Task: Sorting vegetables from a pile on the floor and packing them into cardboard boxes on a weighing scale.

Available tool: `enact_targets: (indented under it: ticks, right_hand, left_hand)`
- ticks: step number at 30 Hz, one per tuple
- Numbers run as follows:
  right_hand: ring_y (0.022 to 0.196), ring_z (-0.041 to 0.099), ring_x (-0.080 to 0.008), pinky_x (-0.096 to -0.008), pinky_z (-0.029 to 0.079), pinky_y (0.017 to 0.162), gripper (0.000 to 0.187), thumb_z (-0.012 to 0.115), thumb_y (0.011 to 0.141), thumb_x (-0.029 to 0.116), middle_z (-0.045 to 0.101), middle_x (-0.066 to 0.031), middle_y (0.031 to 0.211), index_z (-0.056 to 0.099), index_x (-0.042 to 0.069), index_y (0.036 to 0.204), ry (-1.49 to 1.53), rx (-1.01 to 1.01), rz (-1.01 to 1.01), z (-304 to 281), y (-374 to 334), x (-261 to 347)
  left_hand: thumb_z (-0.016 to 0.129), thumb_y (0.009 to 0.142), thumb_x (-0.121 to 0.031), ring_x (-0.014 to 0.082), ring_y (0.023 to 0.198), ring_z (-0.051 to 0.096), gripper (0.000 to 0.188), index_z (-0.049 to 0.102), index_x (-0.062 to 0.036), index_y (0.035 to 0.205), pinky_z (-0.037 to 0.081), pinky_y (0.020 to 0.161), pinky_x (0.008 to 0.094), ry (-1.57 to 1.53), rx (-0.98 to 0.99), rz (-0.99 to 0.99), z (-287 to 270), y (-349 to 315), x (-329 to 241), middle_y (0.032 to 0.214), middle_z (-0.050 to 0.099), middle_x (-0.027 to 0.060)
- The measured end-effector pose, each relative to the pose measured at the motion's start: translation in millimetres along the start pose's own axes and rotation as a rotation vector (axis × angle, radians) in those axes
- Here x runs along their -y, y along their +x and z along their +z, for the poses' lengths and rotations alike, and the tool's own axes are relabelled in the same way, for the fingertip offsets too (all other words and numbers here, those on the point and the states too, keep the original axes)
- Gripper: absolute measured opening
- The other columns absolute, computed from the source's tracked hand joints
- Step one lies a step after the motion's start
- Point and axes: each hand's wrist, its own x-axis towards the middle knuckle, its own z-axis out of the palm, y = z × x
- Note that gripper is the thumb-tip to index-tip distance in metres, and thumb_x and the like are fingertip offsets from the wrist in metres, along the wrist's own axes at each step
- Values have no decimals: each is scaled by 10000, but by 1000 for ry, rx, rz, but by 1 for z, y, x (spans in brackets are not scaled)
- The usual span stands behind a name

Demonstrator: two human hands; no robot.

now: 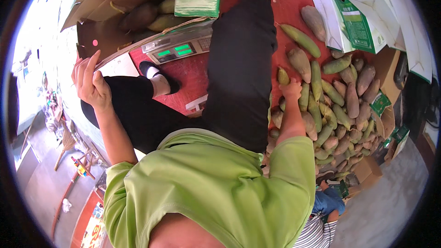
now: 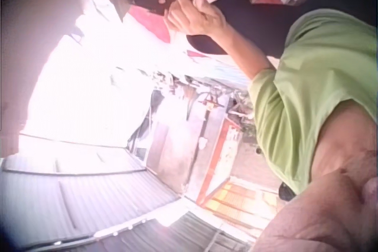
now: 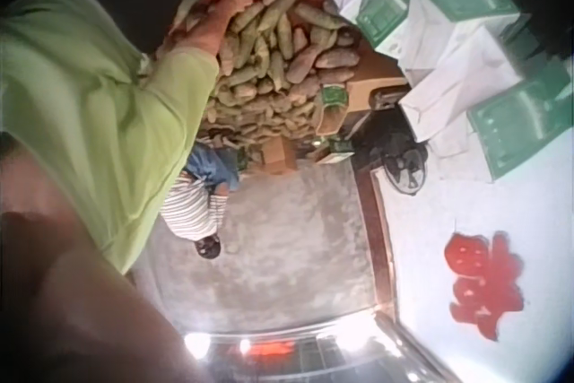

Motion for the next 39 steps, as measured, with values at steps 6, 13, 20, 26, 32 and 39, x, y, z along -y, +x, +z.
enact_targets:
  ticks: [6, 13, 20, 26, 32, 39]
  right_hand:
    - [1226, 458, -295, -512, 443, 908, 649, 743, 719, 356, 484, -55, 1315, 474, 222, 1294, -162, -73, -75, -1, -26, 25]
    - [1089, 558, -304, -463, 466, 878, 569, 716, 755, 196, 572, -95, 1218, 497, 153, 1278, 454, -278, -375, 62, 68, -89]
    - [965, 582, -162, -291, 470, 853, 437, 694, 778, -35, 620, -72, 1081, 540, -25, 1187, 1086, -174, -739, -109, -38, 50]
    - [1041, 563, -165, -303, 451, 909, 499, 729, 768, -8, 600, -85, 1147, 527, -11, 1225, 1103, -338, -923, -273, -164, 123]
    - [1059, 583, -178, -316, 459, 922, 462, 686, 773, -66, 610, -97, 1149, 527, -31, 1205, 1145, -218, -1358, -345, -260, 197]
    - [1007, 594, -134, -296, 476, 879, 515, 752, 741, 19, 642, -49, 1096, 550, 18, 1215, 729, 92, -1636, -317, -306, 313]
  left_hand:
    - [489, 935, -383, 214, 787, 617, 418, 709, -28, 913, 434, 897, 391, -1, -16, -6, -3, -4, 7, 747, 627, 65]
    - [572, 858, -442, 201, 757, 610, 415, 711, -53, 900, 447, 869, 388, -139, -120, 24, 13, 14, 1, 740, 612, 43]
    - [645, 791, -426, 198, 683, 587, 359, 676, -68, 796, 468, 833, 399, -102, -86, 20, -15, -1, 6, 676, 556, 29]
    - [643, 784, -441, 213, 646, 552, 375, 643, -68, 750, 490, 774, 395, -193, -71, 79, -14, -3, 8, 658, 524, 31]
    - [658, 777, -412, 231, 640, 545, 355, 632, -58, 752, 474, 691, 375, -265, -83, 88, -16, -1, 10, 664, 517, 37]
    - [686, 755, -363, 226, 637, 559, 311, 637, -57, 778, 465, 644, 353, -311, -125, 53, -19, -2, 12, 682, 537, 37]
